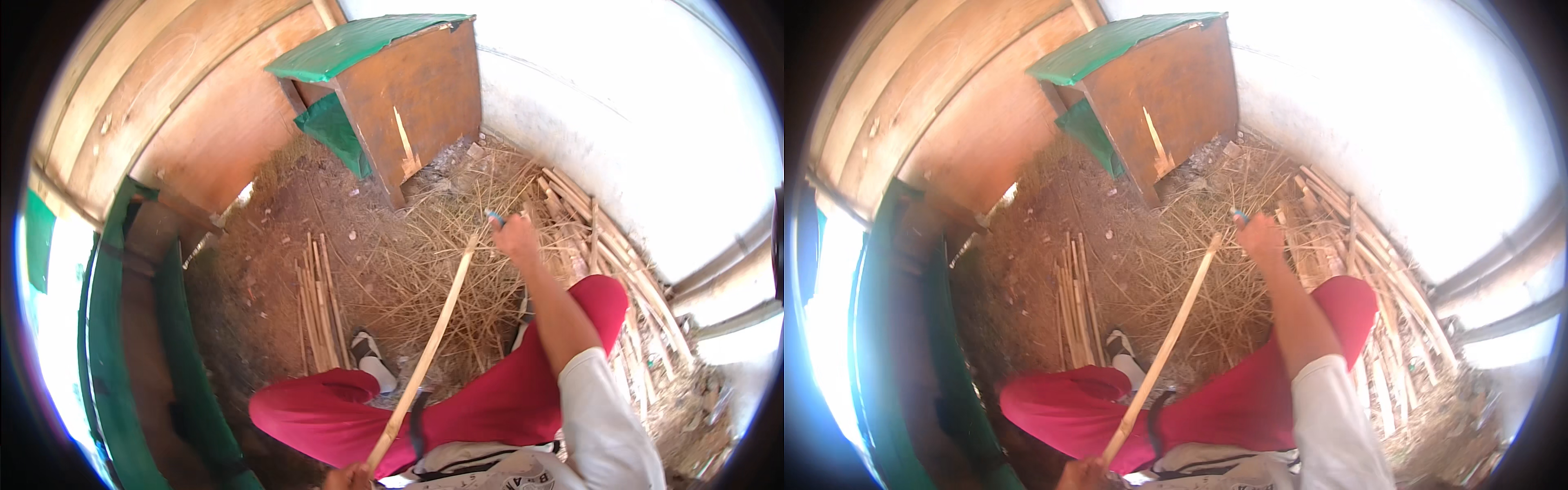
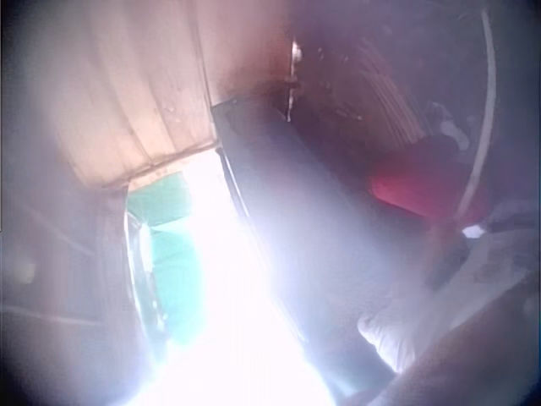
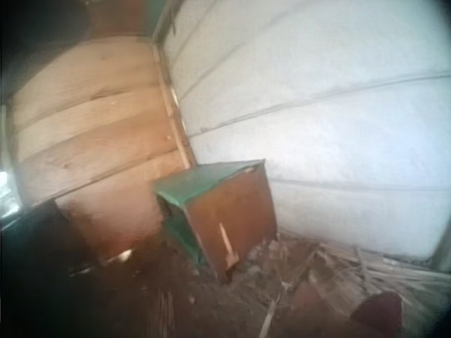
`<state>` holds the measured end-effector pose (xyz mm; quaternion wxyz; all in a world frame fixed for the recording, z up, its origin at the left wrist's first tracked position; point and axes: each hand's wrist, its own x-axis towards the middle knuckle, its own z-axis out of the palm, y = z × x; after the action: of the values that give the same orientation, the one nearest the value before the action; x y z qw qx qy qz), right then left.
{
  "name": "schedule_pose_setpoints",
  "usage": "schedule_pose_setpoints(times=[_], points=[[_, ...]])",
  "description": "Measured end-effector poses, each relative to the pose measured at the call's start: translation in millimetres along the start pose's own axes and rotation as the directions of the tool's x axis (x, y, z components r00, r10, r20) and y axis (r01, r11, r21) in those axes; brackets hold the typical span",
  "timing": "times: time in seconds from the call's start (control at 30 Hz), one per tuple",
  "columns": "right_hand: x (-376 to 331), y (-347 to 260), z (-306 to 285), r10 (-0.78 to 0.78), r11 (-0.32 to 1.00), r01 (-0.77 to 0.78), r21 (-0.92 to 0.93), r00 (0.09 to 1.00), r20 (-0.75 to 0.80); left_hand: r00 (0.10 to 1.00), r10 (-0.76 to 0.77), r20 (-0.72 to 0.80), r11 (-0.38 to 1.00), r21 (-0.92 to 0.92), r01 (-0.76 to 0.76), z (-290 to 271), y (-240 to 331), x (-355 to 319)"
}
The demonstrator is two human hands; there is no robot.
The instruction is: The person sits on the ground and uses a knife to shave and shape a long wooden stick. They repeatedly scrape the surface of the wood to remove bark and smooth the edges, occasionally rotating the stick to work on different sides. The person also uses a small blue tool to scrape the wood further.
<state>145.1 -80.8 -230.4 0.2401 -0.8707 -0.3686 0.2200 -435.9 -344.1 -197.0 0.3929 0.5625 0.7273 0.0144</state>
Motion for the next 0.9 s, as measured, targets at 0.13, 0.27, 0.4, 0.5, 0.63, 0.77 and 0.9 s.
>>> schedule_pose_setpoints(times=[0.13, 0.27, 0.4, 0.5, 0.63, 0.77, 0.9], points=[[-8, -6, 4, -0.132, 0.975, 0.141, -0.173, 0.989, 0.061, 0.997, 0.042, -0.067, 0.996, 0.076, -0.037, -33, 41, -18], [-36, -10, 22, -0.282, 0.929, 0.304, -0.211, 0.951, 0.128, 0.988, 0.157, 0.015, 0.979, -0.137, -0.153, -48, 85, -12], [-72, -50, 7, -0.367, 0.929, 0.368, 0.030, 0.910, 0.191, 0.954, 0.294, 0.062, 0.908, -0.329, -0.259, -38, 138, -4], [-108, -73, 4, -0.514, 0.847, 0.478, 0.233, 0.848, 0.127, 0.944, 0.288, 0.158, 0.864, -0.469, -0.185, -30, 185, 5], [-138, -72, 7, -0.632, 0.760, 0.557, 0.336, 0.753, 0.182, 0.922, 0.288, 0.258, 0.839, -0.533, -0.113, -12, 209, 35], [-153, -62, 16, -0.784, 0.608, 0.729, 0.314, 0.613, 0.095, 0.907, 0.409, 0.101, 0.858, -0.380, -0.344, 6, 213, 65], [-158, -65, 14, -0.840, 0.523, 0.787, 0.328, 0.541, 0.042, 0.880, 0.471, 0.062, 0.841, -0.332, -0.427, 15, 219, 74]])
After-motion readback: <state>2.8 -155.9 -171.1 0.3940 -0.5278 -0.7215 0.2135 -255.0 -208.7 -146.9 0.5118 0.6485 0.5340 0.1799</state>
